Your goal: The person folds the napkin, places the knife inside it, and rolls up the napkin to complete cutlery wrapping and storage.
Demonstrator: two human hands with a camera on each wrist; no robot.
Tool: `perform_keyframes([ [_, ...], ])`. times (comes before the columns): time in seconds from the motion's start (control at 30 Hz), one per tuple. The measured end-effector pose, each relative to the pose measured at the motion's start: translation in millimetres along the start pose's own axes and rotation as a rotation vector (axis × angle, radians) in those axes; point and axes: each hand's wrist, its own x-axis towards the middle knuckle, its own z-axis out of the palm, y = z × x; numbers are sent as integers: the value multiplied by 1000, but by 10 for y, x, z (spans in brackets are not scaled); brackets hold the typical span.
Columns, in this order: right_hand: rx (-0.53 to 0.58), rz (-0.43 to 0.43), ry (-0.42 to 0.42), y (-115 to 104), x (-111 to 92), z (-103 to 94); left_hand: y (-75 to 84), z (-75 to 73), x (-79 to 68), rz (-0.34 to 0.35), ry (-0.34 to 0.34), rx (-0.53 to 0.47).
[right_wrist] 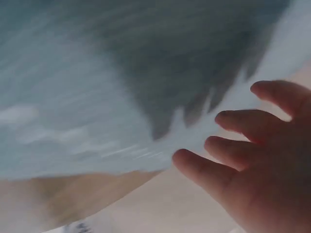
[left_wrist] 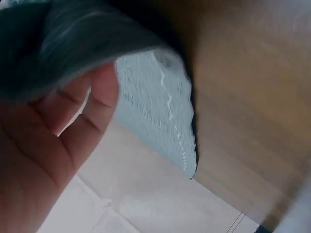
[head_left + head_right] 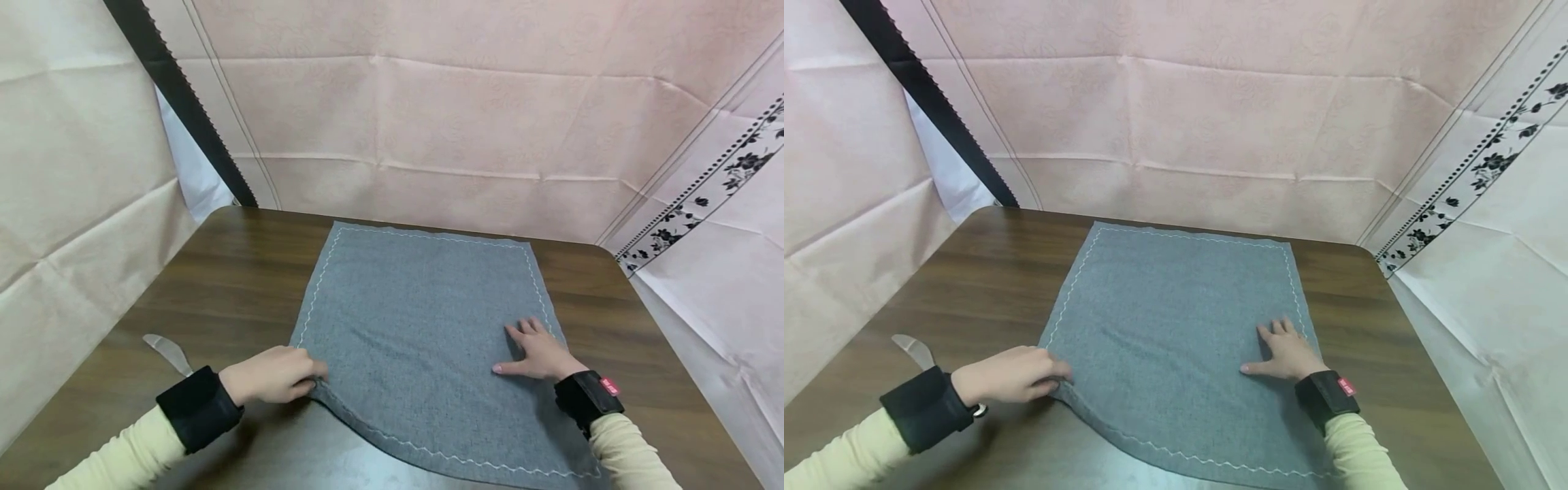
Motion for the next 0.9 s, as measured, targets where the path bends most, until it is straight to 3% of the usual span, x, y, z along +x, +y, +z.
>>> perform_keyframes([
  [0.1,45,-115,60,-269,89,-9,-44,-38,56,42,44,-38],
  [0.2,101,-305,85,-685,231,22,-90,-49,111,97,94,-74],
  [0.3,148,-508,75,-1145,382,115,-125,-42,164,119,126,-86],
  [0.4,191,-626,21,-1555,477,222,-136,-22,223,113,138,-98],
  [0.5,153,-634,-34,-1884,527,332,-147,8,248,93,141,-111],
  [0.67,-221,-586,39,-2144,526,473,-158,-6,228,50,83,-137],
  [0.73,-313,-581,63,-2177,521,502,-159,-35,211,49,53,-139],
  [0.8,-309,-586,67,-2191,521,514,-161,-62,203,60,47,-148],
  [0.9,-207,-588,53,-2191,529,519,-166,-86,214,84,88,-159],
])
